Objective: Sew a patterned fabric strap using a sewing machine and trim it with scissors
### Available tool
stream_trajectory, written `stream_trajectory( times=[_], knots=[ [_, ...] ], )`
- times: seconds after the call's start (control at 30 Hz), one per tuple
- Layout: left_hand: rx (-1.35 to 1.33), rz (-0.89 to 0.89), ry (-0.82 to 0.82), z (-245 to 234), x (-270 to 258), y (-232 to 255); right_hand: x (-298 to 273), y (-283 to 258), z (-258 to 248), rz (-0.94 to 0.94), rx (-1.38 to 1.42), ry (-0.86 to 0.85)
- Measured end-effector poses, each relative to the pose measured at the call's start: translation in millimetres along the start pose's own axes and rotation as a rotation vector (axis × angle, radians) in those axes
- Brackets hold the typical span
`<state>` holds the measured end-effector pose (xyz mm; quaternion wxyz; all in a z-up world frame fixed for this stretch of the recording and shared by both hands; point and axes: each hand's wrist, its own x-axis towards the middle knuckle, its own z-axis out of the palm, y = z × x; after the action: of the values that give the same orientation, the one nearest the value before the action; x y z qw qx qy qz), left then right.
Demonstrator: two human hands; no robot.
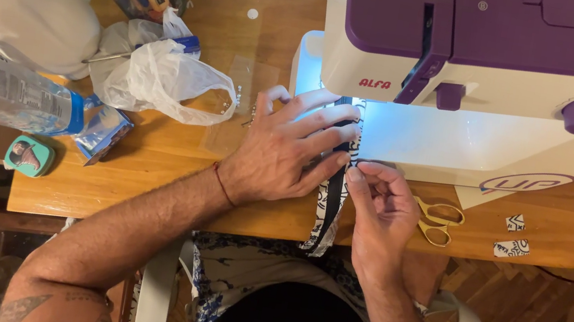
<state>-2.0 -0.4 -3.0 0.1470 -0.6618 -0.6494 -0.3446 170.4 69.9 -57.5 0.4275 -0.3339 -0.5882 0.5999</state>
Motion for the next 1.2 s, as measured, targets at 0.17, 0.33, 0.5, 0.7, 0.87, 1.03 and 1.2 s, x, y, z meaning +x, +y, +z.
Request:
stream_trajectory(
  times=[0.17,0.33,0.5,0.7,0.87,1.03,1.2],
  knots=[
    [0.010,0.000,-0.017,0,-1,-1,0,-6,3,-0.011,-0.003,-0.006],
    [0.021,-0.002,-0.006,1,-3,-3,0,2,2,-0.028,0.006,-0.013],
    [0.017,0.000,-0.008,2,-3,-3,0,0,2,-0.026,0.007,-0.009],
    [0.005,-0.013,-0.009,2,-2,-2,0,-2,3,-0.020,0.003,-0.003],
    [-0.002,-0.017,-0.010,1,-2,-2,0,-2,4,-0.042,0.000,-0.008],
    [-0.015,-0.024,-0.020,0,-1,-3,0,-16,8,-0.147,-0.095,-0.061],
    [-0.030,-0.034,-0.026,2,0,-5,6,-32,3,-0.414,-0.470,-0.195]
  ],
)
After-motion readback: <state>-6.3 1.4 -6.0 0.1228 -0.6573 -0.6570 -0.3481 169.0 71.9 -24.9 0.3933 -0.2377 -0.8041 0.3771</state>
